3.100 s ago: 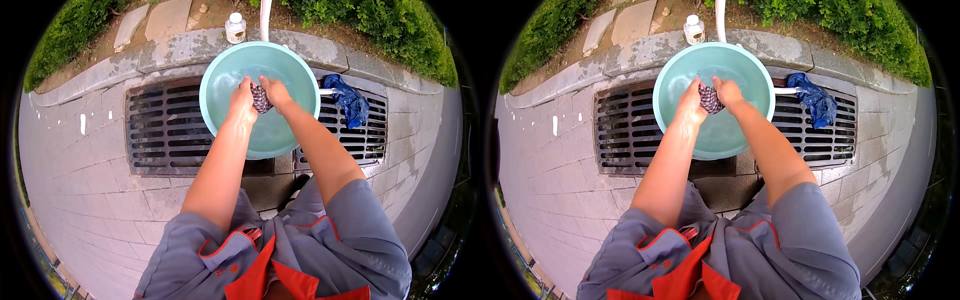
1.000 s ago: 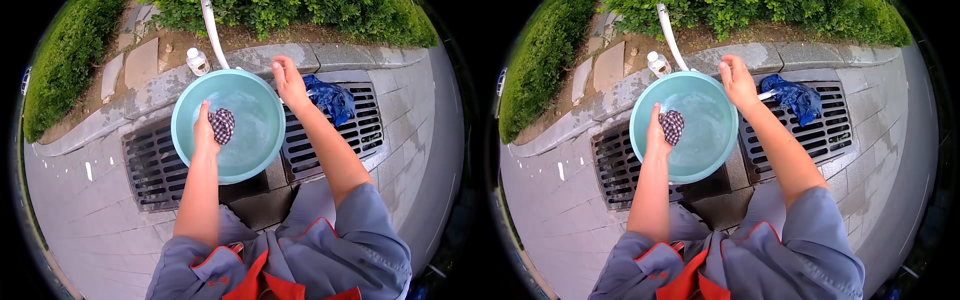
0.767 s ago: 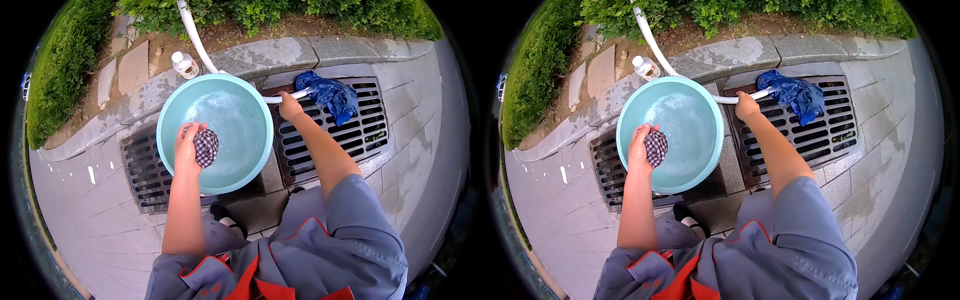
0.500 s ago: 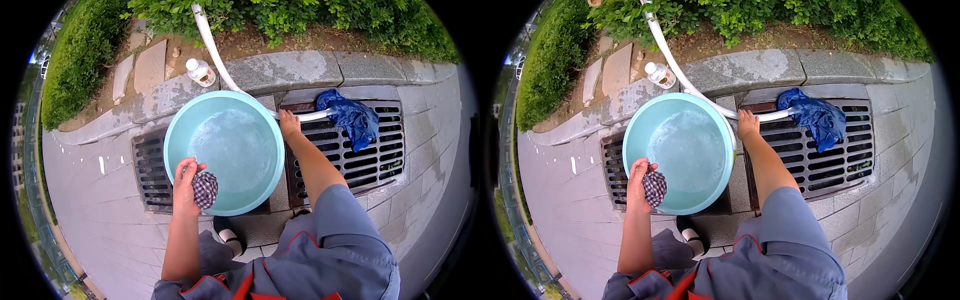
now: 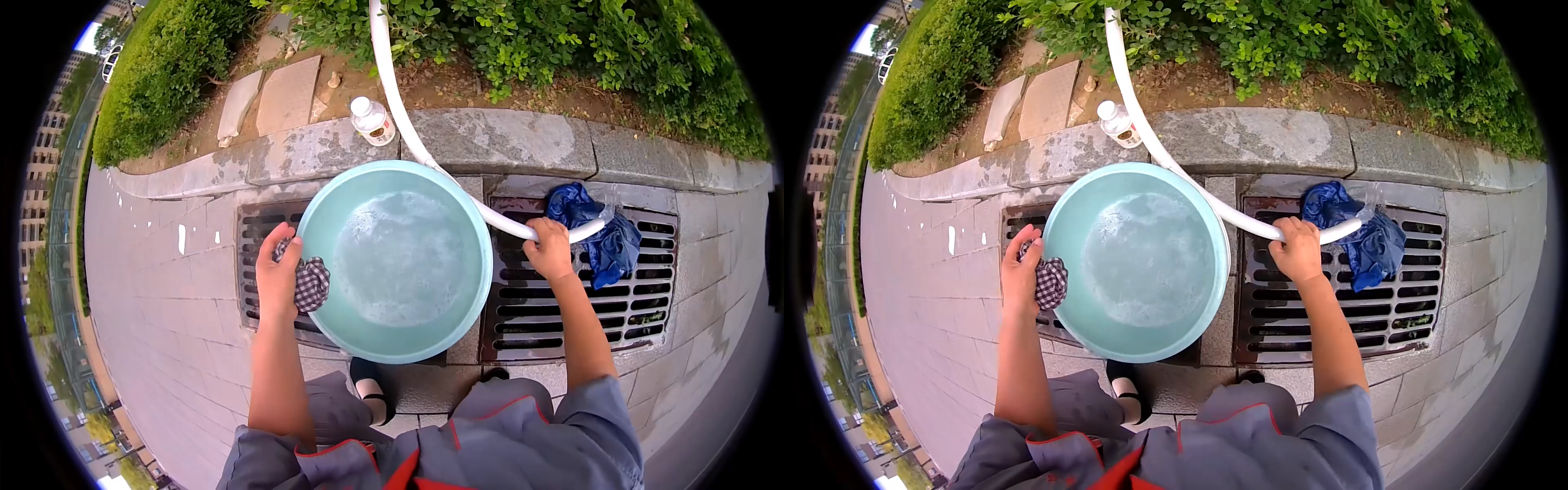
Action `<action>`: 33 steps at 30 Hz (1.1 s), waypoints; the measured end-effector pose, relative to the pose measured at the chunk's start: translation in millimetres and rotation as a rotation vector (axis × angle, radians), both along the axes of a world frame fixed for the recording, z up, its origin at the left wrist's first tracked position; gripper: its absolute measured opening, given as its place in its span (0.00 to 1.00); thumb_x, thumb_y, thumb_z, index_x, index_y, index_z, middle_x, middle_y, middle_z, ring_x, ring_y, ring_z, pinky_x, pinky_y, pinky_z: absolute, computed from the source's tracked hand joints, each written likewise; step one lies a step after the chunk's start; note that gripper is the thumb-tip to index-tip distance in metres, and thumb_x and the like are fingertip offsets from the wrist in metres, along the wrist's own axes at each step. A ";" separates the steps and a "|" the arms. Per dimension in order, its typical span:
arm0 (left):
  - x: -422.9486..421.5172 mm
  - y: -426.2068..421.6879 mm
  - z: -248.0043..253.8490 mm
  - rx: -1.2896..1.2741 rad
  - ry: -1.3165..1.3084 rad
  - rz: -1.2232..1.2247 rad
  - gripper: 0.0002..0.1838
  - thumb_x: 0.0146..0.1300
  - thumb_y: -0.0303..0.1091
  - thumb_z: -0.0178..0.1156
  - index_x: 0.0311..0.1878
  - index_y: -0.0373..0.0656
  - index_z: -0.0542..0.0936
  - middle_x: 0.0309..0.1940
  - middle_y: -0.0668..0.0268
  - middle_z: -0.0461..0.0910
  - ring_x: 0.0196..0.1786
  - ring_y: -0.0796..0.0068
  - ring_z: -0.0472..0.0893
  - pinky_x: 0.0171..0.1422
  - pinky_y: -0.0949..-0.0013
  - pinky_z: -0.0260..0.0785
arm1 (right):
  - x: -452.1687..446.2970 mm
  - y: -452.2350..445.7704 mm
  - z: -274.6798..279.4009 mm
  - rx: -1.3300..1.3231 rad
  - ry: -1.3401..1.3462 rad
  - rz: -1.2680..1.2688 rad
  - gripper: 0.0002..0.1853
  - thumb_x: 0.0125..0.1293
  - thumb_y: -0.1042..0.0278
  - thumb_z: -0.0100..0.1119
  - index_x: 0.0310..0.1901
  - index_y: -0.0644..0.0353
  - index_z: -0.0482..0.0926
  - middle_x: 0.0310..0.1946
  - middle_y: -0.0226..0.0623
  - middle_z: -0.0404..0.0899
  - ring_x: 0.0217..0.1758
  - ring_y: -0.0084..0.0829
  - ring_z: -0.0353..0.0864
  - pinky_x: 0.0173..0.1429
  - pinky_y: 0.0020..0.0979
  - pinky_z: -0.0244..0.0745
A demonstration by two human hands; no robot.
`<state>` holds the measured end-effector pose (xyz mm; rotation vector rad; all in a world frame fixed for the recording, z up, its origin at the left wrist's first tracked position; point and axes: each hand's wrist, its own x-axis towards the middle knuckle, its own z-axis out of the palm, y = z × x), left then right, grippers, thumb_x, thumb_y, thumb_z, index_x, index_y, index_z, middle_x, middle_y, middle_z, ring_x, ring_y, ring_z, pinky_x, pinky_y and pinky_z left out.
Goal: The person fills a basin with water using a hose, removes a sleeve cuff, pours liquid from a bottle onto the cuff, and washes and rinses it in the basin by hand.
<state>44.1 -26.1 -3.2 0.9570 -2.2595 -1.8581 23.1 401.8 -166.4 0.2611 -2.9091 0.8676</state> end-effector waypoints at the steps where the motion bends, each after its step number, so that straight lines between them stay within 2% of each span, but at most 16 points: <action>1: -3.0 11.6 0.0 0.021 0.013 -0.090 0.20 0.63 0.32 0.62 0.58 0.40 0.75 0.52 0.66 0.78 0.52 0.79 0.74 0.55 0.73 0.68 | 5.6 8.8 18.7 0.011 0.030 0.018 0.13 0.46 0.73 0.57 0.37 0.59 0.78 0.32 0.40 0.78 0.40 0.46 0.77 0.56 0.42 0.67; 4: -9.1 57.4 7.3 0.143 -0.124 -0.398 0.19 0.64 0.34 0.62 0.57 0.41 0.76 0.53 0.66 0.79 0.52 0.81 0.73 0.59 0.74 0.63 | 18.7 41.3 70.5 0.016 0.055 0.019 0.13 0.46 0.73 0.56 0.36 0.60 0.78 0.31 0.40 0.78 0.38 0.46 0.77 0.54 0.44 0.68; 7: -4.8 90.8 -5.8 0.330 -0.162 -0.572 0.22 0.64 0.35 0.63 0.60 0.41 0.73 0.55 0.65 0.78 0.56 0.78 0.72 0.61 0.72 0.64 | 31.7 61.4 126.9 0.095 -0.041 0.070 0.13 0.46 0.74 0.55 0.37 0.61 0.78 0.33 0.41 0.79 0.42 0.45 0.78 0.62 0.45 0.66; 10: 1.3 116.0 -8.1 0.456 -0.182 -0.680 0.23 0.64 0.36 0.63 0.61 0.41 0.73 0.55 0.65 0.78 0.58 0.76 0.72 0.63 0.71 0.63 | 46.2 67.7 168.9 0.188 -0.031 0.067 0.14 0.47 0.75 0.54 0.38 0.61 0.78 0.33 0.42 0.79 0.42 0.45 0.78 0.67 0.46 0.63; 13: 3.4 123.0 -7.9 0.500 -0.154 -0.737 0.25 0.64 0.37 0.63 0.63 0.42 0.71 0.57 0.64 0.77 0.60 0.75 0.71 0.65 0.69 0.61 | 57.5 78.0 191.5 0.231 -0.060 -0.027 0.12 0.47 0.75 0.54 0.37 0.61 0.78 0.33 0.40 0.79 0.42 0.45 0.78 0.66 0.46 0.62; 16: 5.7 121.4 1.8 0.580 -0.095 -0.756 0.28 0.64 0.38 0.63 0.65 0.42 0.70 0.58 0.63 0.76 0.60 0.74 0.71 0.66 0.68 0.61 | 73.9 53.0 217.3 0.299 -0.057 0.047 0.12 0.46 0.75 0.55 0.36 0.61 0.78 0.33 0.39 0.79 0.41 0.44 0.78 0.67 0.45 0.62; 17: 6.2 121.2 0.4 0.609 -0.091 -0.774 0.31 0.63 0.39 0.64 0.68 0.42 0.66 0.61 0.62 0.74 0.60 0.74 0.71 0.66 0.69 0.61 | 79.1 36.0 224.2 0.313 -0.082 0.055 0.12 0.46 0.75 0.55 0.36 0.60 0.79 0.33 0.38 0.80 0.41 0.43 0.79 0.67 0.45 0.62; 20: 12.8 124.2 9.4 0.628 -0.095 -0.651 0.39 0.60 0.37 0.68 0.70 0.36 0.60 0.60 0.55 0.72 0.61 0.70 0.73 0.66 0.69 0.63 | 92.0 -11.9 231.3 0.251 -0.128 0.173 0.14 0.45 0.73 0.55 0.37 0.59 0.79 0.33 0.38 0.79 0.41 0.42 0.79 0.66 0.46 0.63; 21: 12.8 123.0 8.7 0.619 -0.109 -0.590 0.41 0.58 0.37 0.69 0.70 0.35 0.59 0.60 0.53 0.72 0.57 0.71 0.75 0.64 0.71 0.65 | 96.3 -25.9 225.3 0.158 -0.095 0.214 0.14 0.45 0.73 0.55 0.37 0.59 0.79 0.32 0.39 0.79 0.40 0.42 0.79 0.66 0.46 0.64; 22: 11.8 114.9 12.8 0.683 -0.123 -0.559 0.37 0.58 0.37 0.69 0.67 0.34 0.63 0.54 0.55 0.76 0.50 0.73 0.78 0.56 0.70 0.71 | 99.3 -46.0 226.6 0.128 -0.106 0.233 0.13 0.46 0.72 0.56 0.37 0.59 0.79 0.31 0.39 0.79 0.40 0.42 0.79 0.65 0.45 0.65; 23: 8.3 103.0 16.4 0.756 -0.141 -0.536 0.35 0.59 0.37 0.68 0.65 0.35 0.65 0.50 0.56 0.78 0.47 0.73 0.79 0.51 0.70 0.73 | 102.4 -67.2 225.1 0.070 -0.117 0.241 0.14 0.46 0.72 0.57 0.37 0.59 0.79 0.32 0.39 0.79 0.40 0.43 0.79 0.60 0.43 0.69; 24: 5.7 87.1 17.6 0.826 -0.159 -0.512 0.32 0.59 0.37 0.67 0.63 0.35 0.67 0.46 0.58 0.80 0.44 0.74 0.80 0.47 0.70 0.74 | 106.2 -87.9 216.4 0.056 -0.079 0.224 0.13 0.46 0.72 0.57 0.37 0.59 0.79 0.32 0.39 0.79 0.38 0.44 0.79 0.53 0.43 0.72; 26: 4.5 39.5 9.4 0.742 -0.133 -0.393 0.27 0.60 0.36 0.65 0.59 0.35 0.70 0.42 0.58 0.82 0.39 0.74 0.80 0.40 0.71 0.75 | 107.6 -140.8 182.0 0.077 -0.086 0.274 0.10 0.49 0.71 0.58 0.36 0.60 0.75 0.29 0.40 0.77 0.33 0.43 0.80 0.41 0.43 0.75; 28: 3.6 22.4 1.1 0.619 -0.110 -0.283 0.25 0.60 0.35 0.65 0.58 0.36 0.72 0.42 0.58 0.82 0.35 0.75 0.80 0.38 0.73 0.75 | 102.7 -172.3 157.3 0.080 -0.114 0.342 0.10 0.52 0.69 0.58 0.36 0.60 0.75 0.29 0.40 0.76 0.33 0.42 0.80 0.40 0.42 0.75; 30: 2.9 6.7 -17.3 0.559 -0.165 -0.298 0.24 0.60 0.34 0.65 0.58 0.38 0.73 0.41 0.62 0.81 0.40 0.75 0.80 0.43 0.71 0.75 | 96.8 -191.1 150.1 0.170 -0.129 0.358 0.10 0.54 0.69 0.57 0.37 0.61 0.76 0.32 0.40 0.78 0.38 0.40 0.81 0.41 0.41 0.74; 33: 9.6 11.0 -15.7 0.339 -0.038 -0.041 0.22 0.60 0.33 0.65 0.55 0.38 0.73 0.45 0.62 0.78 0.39 0.73 0.81 0.40 0.70 0.76 | 96.4 -201.3 133.2 0.260 -0.183 0.335 0.11 0.56 0.68 0.56 0.41 0.60 0.76 0.34 0.39 0.78 0.37 0.40 0.82 0.42 0.42 0.74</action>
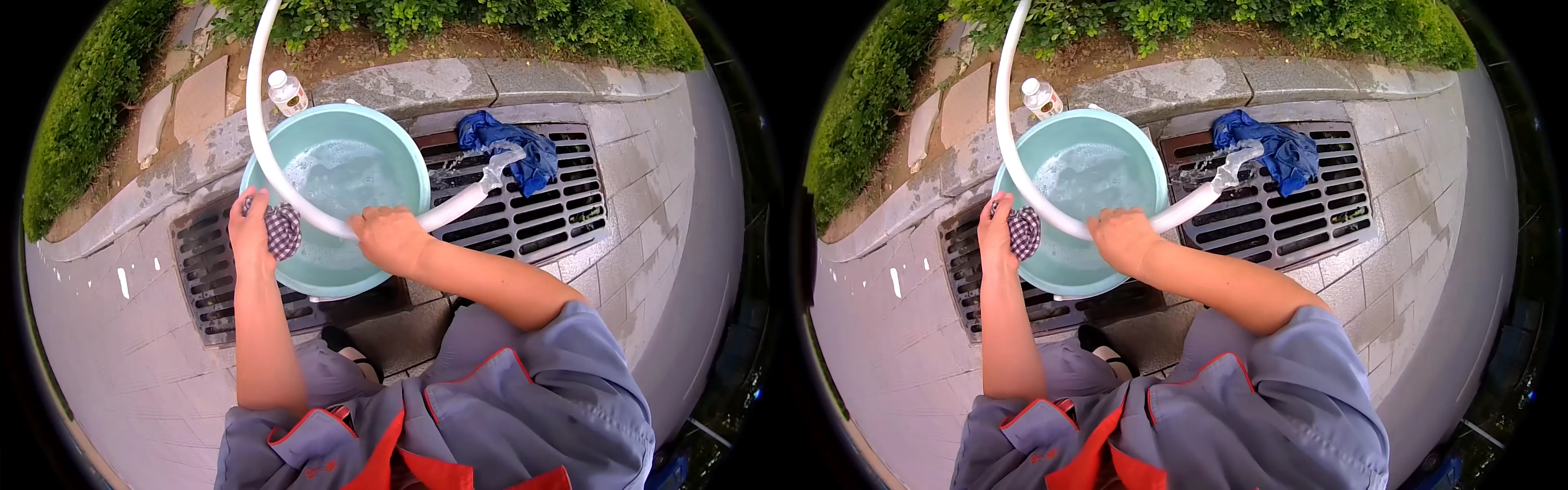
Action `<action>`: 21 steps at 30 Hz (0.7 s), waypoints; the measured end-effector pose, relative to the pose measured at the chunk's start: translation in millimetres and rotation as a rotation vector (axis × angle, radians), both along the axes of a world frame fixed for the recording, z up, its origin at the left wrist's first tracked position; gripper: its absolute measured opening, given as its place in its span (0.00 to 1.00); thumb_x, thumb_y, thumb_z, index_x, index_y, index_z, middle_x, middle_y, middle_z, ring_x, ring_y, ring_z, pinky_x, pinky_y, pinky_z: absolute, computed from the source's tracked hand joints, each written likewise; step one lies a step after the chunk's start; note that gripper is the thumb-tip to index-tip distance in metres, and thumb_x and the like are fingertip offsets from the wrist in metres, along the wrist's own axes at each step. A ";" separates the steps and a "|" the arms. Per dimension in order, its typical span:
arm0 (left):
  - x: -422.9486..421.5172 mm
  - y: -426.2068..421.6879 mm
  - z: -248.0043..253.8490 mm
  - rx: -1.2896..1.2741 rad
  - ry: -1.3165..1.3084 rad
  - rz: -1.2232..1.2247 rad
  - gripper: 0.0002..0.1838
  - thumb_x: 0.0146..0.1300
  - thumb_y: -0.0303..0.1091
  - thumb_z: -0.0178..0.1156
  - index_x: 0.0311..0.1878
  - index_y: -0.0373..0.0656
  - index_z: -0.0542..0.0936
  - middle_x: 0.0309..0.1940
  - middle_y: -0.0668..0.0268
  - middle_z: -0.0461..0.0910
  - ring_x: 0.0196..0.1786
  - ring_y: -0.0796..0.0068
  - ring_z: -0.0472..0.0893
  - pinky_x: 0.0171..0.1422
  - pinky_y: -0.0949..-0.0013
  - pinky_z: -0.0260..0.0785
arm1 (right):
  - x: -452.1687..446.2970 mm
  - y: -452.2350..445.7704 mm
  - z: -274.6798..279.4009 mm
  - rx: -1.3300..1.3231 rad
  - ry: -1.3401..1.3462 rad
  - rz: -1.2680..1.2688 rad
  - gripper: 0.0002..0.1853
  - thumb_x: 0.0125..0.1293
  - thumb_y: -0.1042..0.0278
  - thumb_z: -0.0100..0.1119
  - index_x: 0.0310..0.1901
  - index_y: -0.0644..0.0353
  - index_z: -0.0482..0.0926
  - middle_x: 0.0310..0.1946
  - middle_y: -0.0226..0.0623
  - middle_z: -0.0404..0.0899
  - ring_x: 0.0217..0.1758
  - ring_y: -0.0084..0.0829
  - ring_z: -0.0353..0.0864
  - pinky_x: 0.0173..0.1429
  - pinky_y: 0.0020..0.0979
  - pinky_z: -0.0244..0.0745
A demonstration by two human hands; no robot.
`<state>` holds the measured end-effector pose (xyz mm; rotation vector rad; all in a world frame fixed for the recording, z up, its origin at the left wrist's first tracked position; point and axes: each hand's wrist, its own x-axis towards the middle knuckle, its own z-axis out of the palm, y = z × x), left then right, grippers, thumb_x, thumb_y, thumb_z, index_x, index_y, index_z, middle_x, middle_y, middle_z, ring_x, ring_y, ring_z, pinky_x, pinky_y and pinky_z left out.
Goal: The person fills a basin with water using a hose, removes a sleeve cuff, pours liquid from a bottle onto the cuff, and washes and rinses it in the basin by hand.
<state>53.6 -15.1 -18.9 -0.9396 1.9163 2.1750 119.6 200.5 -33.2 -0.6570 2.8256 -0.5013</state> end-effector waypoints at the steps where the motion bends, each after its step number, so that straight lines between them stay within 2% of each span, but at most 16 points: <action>1: 1.6 4.5 6.8 -0.066 0.082 0.083 0.21 0.61 0.34 0.65 0.56 0.39 0.73 0.48 0.60 0.78 0.40 0.72 0.81 0.39 0.68 0.77 | -0.8 0.7 1.1 0.044 -0.009 0.007 0.11 0.57 0.68 0.56 0.42 0.59 0.75 0.33 0.39 0.78 0.36 0.40 0.82 0.42 0.42 0.75; 2: 3.4 11.3 14.8 0.014 0.157 0.131 0.21 0.62 0.35 0.65 0.55 0.39 0.73 0.48 0.60 0.78 0.41 0.71 0.81 0.40 0.67 0.77 | 0.0 3.0 3.4 0.119 -0.029 0.041 0.15 0.58 0.68 0.55 0.48 0.59 0.75 0.34 0.38 0.78 0.39 0.38 0.82 0.44 0.43 0.75; 5: 8.1 43.2 49.7 0.279 0.332 0.127 0.17 0.67 0.38 0.58 0.54 0.39 0.72 0.48 0.62 0.78 0.37 0.72 0.80 0.37 0.66 0.77 | 13.1 13.7 16.2 0.007 0.341 0.043 0.19 0.60 0.69 0.54 0.53 0.59 0.73 0.38 0.40 0.79 0.42 0.40 0.81 0.49 0.44 0.75; 7: 20.5 70.3 72.2 0.406 0.374 -0.045 0.18 0.69 0.42 0.55 0.54 0.39 0.71 0.45 0.63 0.77 0.34 0.75 0.78 0.37 0.69 0.74 | 19.4 33.9 44.7 -0.336 0.187 -0.140 0.19 0.63 0.69 0.51 0.56 0.60 0.70 0.42 0.42 0.79 0.46 0.39 0.80 0.54 0.43 0.74; 8: 29.8 96.1 87.6 0.342 0.411 -0.053 0.18 0.70 0.42 0.53 0.55 0.39 0.70 0.45 0.63 0.75 0.36 0.76 0.76 0.42 0.69 0.72 | 22.4 49.3 61.8 -0.503 0.114 -0.228 0.19 0.65 0.69 0.49 0.58 0.60 0.68 0.44 0.42 0.79 0.48 0.38 0.80 0.57 0.42 0.73; 9: 43.1 126.4 98.7 0.280 0.449 -0.053 0.19 0.70 0.42 0.52 0.56 0.39 0.69 0.45 0.64 0.73 0.39 0.76 0.74 0.46 0.69 0.70 | 27.8 66.6 75.8 -0.868 -0.064 -0.386 0.18 0.71 0.66 0.44 0.61 0.60 0.63 0.52 0.44 0.75 0.54 0.38 0.77 0.61 0.40 0.71; 10: 58.5 154.9 99.2 0.285 0.505 -0.119 0.19 0.70 0.43 0.49 0.57 0.41 0.68 0.46 0.64 0.71 0.41 0.76 0.72 0.49 0.69 0.68 | 31.3 83.3 82.7 -1.270 -0.149 -0.467 0.21 0.74 0.59 0.45 0.63 0.59 0.61 0.56 0.44 0.72 0.56 0.36 0.76 0.55 0.35 0.74; 11: 74.9 182.4 97.3 0.289 0.562 -0.183 0.20 0.71 0.45 0.46 0.58 0.42 0.68 0.47 0.64 0.69 0.43 0.76 0.71 0.52 0.68 0.67 | 38.9 103.6 90.1 -1.472 -0.302 -0.521 0.28 0.75 0.46 0.37 0.66 0.58 0.56 0.56 0.43 0.71 0.57 0.33 0.74 0.57 0.33 0.73; 12: 91.0 207.7 93.2 0.245 0.676 -0.325 0.22 0.67 0.37 0.45 0.62 0.41 0.62 0.51 0.61 0.66 0.50 0.75 0.68 0.58 0.67 0.61 | 49.7 110.8 109.8 -1.652 -0.499 -0.620 0.36 0.72 0.36 0.33 0.68 0.58 0.55 0.57 0.42 0.71 0.57 0.31 0.74 0.59 0.30 0.70; 13: 104.6 227.2 78.2 0.328 0.692 -0.489 0.25 0.62 0.30 0.46 0.63 0.38 0.58 0.54 0.59 0.62 0.54 0.72 0.65 0.62 0.65 0.57 | 64.2 131.8 101.2 -1.639 -0.554 -0.582 0.37 0.71 0.35 0.39 0.68 0.59 0.59 0.58 0.41 0.70 0.57 0.28 0.73 0.61 0.27 0.68; 14: 110.7 247.0 69.6 0.250 0.810 -0.588 0.26 0.60 0.26 0.47 0.63 0.37 0.56 0.54 0.59 0.62 0.56 0.70 0.64 0.63 0.65 0.57 | 78.9 151.3 97.5 -1.431 -0.508 -0.672 0.35 0.69 0.36 0.43 0.65 0.60 0.65 0.56 0.38 0.71 0.56 0.27 0.73 0.60 0.26 0.68; 15: 121.9 268.5 53.3 0.285 0.789 -0.609 0.24 0.59 0.21 0.49 0.60 0.37 0.60 0.53 0.58 0.62 0.56 0.68 0.64 0.63 0.63 0.58 | 87.7 168.5 93.7 -1.273 -0.412 -0.785 0.29 0.71 0.43 0.47 0.59 0.62 0.71 0.51 0.35 0.74 0.54 0.25 0.74 0.59 0.26 0.69; 17: 129.7 292.0 25.9 0.041 0.836 -0.696 0.20 0.58 0.19 0.52 0.55 0.39 0.66 0.51 0.58 0.65 0.56 0.70 0.65 0.62 0.63 0.59 | 93.8 206.1 70.9 -1.160 -0.351 -1.118 0.17 0.73 0.55 0.49 0.46 0.63 0.77 0.38 0.31 0.79 0.41 0.20 0.76 0.49 0.25 0.73; 19: 132.2 309.5 -10.2 0.122 0.621 -0.751 0.14 0.60 0.20 0.54 0.50 0.41 0.70 0.46 0.61 0.70 0.49 0.64 0.71 0.58 0.63 0.63 | 86.3 239.3 37.4 -1.112 -0.259 -1.274 0.16 0.72 0.56 0.51 0.42 0.62 0.78 0.34 0.30 0.80 0.36 0.20 0.77 0.43 0.23 0.73; 20: 130.6 322.1 -25.0 0.539 0.173 -0.610 0.13 0.62 0.23 0.58 0.50 0.40 0.71 0.44 0.64 0.74 0.46 0.70 0.74 0.54 0.67 0.67 | 73.0 248.6 23.6 -1.140 -0.269 -1.302 0.16 0.72 0.56 0.52 0.41 0.62 0.79 0.34 0.30 0.80 0.36 0.20 0.77 0.42 0.23 0.73; 21: 118.7 329.9 -44.3 0.647 -0.089 -0.441 0.15 0.65 0.30 0.61 0.54 0.46 0.73 0.42 0.70 0.77 0.41 0.79 0.76 0.49 0.69 0.69 | 55.8 255.1 8.1 -1.174 -0.279 -1.331 0.15 0.72 0.56 0.52 0.39 0.61 0.79 0.34 0.30 0.80 0.35 0.21 0.77 0.41 0.23 0.73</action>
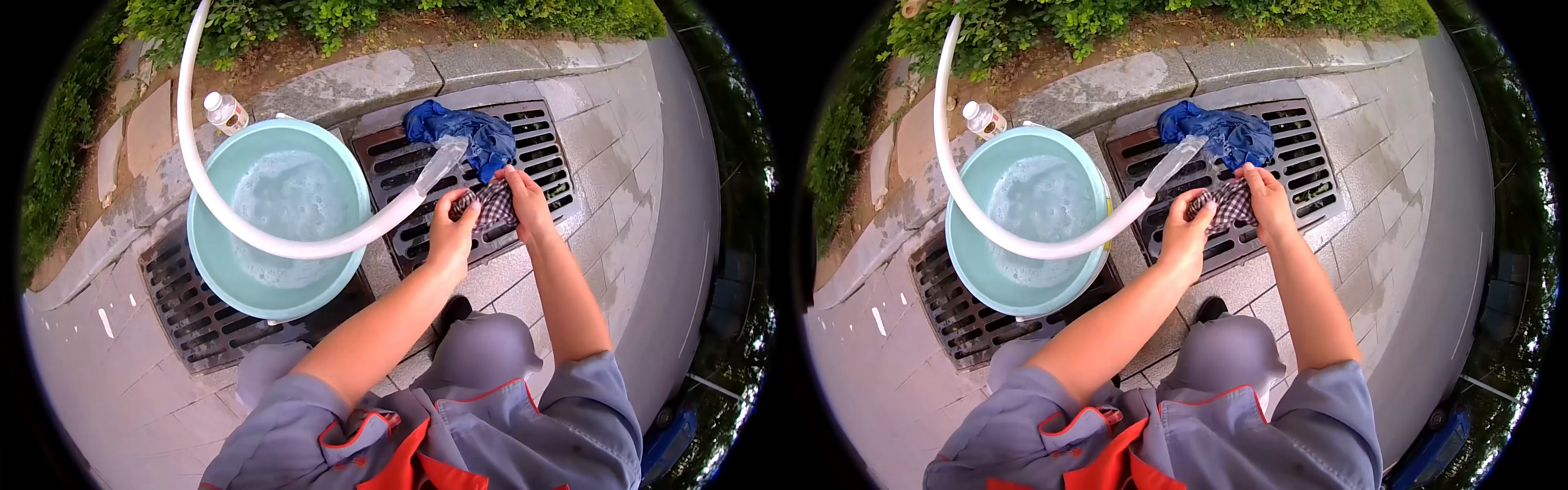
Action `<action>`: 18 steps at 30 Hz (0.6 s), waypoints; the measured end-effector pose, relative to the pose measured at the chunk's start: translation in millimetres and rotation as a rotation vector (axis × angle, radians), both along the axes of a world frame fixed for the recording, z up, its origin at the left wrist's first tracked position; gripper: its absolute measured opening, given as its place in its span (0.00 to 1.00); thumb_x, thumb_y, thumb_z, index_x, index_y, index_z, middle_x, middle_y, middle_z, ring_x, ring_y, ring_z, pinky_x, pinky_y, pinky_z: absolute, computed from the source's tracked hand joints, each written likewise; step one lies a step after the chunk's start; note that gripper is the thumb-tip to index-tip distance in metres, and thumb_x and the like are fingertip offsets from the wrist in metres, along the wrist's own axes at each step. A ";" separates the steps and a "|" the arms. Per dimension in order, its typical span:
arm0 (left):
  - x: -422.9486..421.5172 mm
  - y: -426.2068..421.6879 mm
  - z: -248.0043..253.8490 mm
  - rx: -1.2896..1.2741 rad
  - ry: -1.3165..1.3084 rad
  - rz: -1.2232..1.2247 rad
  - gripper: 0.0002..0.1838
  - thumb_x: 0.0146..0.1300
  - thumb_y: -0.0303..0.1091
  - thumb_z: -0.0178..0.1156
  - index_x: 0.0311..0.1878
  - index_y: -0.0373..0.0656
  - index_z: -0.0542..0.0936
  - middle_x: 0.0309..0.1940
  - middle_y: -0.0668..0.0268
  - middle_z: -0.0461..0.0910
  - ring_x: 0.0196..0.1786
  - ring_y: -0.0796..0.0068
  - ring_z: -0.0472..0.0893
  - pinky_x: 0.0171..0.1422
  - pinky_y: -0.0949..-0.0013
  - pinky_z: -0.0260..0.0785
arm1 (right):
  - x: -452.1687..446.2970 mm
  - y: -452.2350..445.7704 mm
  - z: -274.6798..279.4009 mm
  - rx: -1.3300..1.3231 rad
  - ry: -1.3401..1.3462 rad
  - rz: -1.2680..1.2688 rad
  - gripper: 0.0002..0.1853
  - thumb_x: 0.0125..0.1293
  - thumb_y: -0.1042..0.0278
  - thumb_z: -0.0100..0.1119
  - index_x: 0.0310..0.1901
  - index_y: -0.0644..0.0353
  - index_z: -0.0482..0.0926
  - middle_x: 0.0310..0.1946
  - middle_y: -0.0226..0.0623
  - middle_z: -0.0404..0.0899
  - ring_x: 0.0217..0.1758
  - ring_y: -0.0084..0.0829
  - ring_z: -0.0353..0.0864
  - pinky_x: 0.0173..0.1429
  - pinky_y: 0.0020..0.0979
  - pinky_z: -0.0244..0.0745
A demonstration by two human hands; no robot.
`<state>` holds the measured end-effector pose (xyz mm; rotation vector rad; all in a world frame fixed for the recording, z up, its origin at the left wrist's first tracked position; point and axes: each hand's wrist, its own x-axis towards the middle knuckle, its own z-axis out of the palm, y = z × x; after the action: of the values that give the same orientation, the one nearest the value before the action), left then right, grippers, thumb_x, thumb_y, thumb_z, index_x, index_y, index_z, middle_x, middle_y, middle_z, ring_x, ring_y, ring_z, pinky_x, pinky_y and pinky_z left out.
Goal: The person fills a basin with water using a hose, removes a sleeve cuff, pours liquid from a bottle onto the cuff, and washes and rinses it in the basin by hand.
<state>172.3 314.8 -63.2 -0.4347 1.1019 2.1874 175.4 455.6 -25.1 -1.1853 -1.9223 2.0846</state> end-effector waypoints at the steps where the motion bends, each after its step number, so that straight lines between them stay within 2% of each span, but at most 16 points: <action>1: -16.9 0.9 -9.5 0.086 -0.208 0.094 0.14 0.66 0.33 0.60 0.54 0.48 0.73 0.44 0.71 0.77 0.42 0.78 0.76 0.47 0.70 0.70 | -20.3 5.7 -19.5 -0.050 0.010 0.009 0.15 0.72 0.56 0.52 0.39 0.61 0.80 0.33 0.30 0.80 0.34 0.20 0.77 0.40 0.23 0.72; 2: -36.0 -0.1 -19.1 0.178 -0.408 0.194 0.14 0.66 0.35 0.60 0.54 0.50 0.73 0.45 0.72 0.77 0.42 0.78 0.77 0.45 0.71 0.70 | -43.1 3.4 -31.1 -0.101 0.003 0.050 0.15 0.71 0.55 0.53 0.40 0.60 0.80 0.33 0.28 0.79 0.33 0.20 0.76 0.38 0.24 0.73; 4: -63.7 0.5 -49.7 0.215 -0.438 0.314 0.14 0.67 0.44 0.57 0.53 0.51 0.74 0.47 0.73 0.78 0.44 0.76 0.78 0.47 0.67 0.71 | -88.4 -5.5 -50.4 -0.323 0.013 0.135 0.15 0.70 0.52 0.54 0.44 0.54 0.80 0.34 0.27 0.78 0.34 0.22 0.76 0.34 0.28 0.74; 6: -87.7 -5.2 -43.6 0.268 -0.544 0.352 0.19 0.67 0.52 0.55 0.52 0.50 0.73 0.53 0.63 0.75 0.55 0.65 0.71 0.55 0.59 0.69 | -122.1 -11.1 -69.7 -0.455 0.000 0.175 0.14 0.68 0.52 0.56 0.46 0.51 0.80 0.36 0.29 0.78 0.39 0.27 0.77 0.44 0.35 0.72; 8: -100.8 -3.9 -47.7 0.417 -0.538 0.391 0.21 0.67 0.53 0.55 0.52 0.47 0.73 0.56 0.59 0.72 0.59 0.61 0.67 0.57 0.58 0.68 | -133.8 -9.1 -82.6 -0.478 -0.016 0.164 0.14 0.67 0.54 0.57 0.46 0.53 0.80 0.38 0.31 0.79 0.43 0.27 0.76 0.49 0.36 0.70; 11: -116.6 17.3 -62.9 0.336 -0.473 0.488 0.22 0.68 0.53 0.54 0.52 0.43 0.73 0.52 0.61 0.75 0.56 0.61 0.71 0.60 0.56 0.67 | -129.4 10.2 -98.3 -0.108 0.042 0.308 0.13 0.67 0.59 0.57 0.46 0.57 0.80 0.38 0.32 0.80 0.43 0.26 0.76 0.50 0.33 0.70; 14: -132.8 40.4 -85.5 0.235 -0.497 0.474 0.21 0.69 0.51 0.53 0.51 0.42 0.73 0.47 0.62 0.78 0.49 0.60 0.75 0.61 0.54 0.67 | -110.5 17.3 -91.2 -0.053 0.164 0.191 0.11 0.65 0.65 0.59 0.44 0.62 0.80 0.38 0.31 0.80 0.45 0.25 0.76 0.50 0.29 0.70; 15: -133.2 47.0 -79.4 0.331 -0.481 0.439 0.21 0.69 0.51 0.53 0.50 0.41 0.74 0.43 0.62 0.80 0.44 0.61 0.79 0.58 0.54 0.70 | -101.8 13.4 -78.1 -0.111 0.288 0.196 0.09 0.63 0.70 0.59 0.44 0.59 0.81 0.39 0.31 0.79 0.45 0.26 0.76 0.49 0.26 0.70; 16: -133.9 51.5 -75.0 0.455 -0.457 0.331 0.20 0.68 0.51 0.54 0.50 0.44 0.75 0.45 0.59 0.79 0.45 0.60 0.80 0.53 0.56 0.73 | -94.2 10.8 -76.3 0.289 0.328 0.255 0.10 0.61 0.70 0.61 0.45 0.53 0.82 0.40 0.33 0.78 0.46 0.29 0.78 0.51 0.28 0.72; 18: -143.6 61.9 -90.6 0.259 -0.295 0.301 0.22 0.67 0.57 0.53 0.51 0.50 0.75 0.46 0.56 0.78 0.50 0.56 0.79 0.57 0.51 0.73 | -72.8 -3.2 -36.1 0.764 0.502 0.442 0.12 0.60 0.67 0.62 0.46 0.47 0.82 0.43 0.33 0.77 0.49 0.35 0.79 0.55 0.31 0.72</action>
<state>28.7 376.7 -153.8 -0.8181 0.6157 2.3847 102.5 452.4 -61.2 -0.0818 -2.4548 1.3118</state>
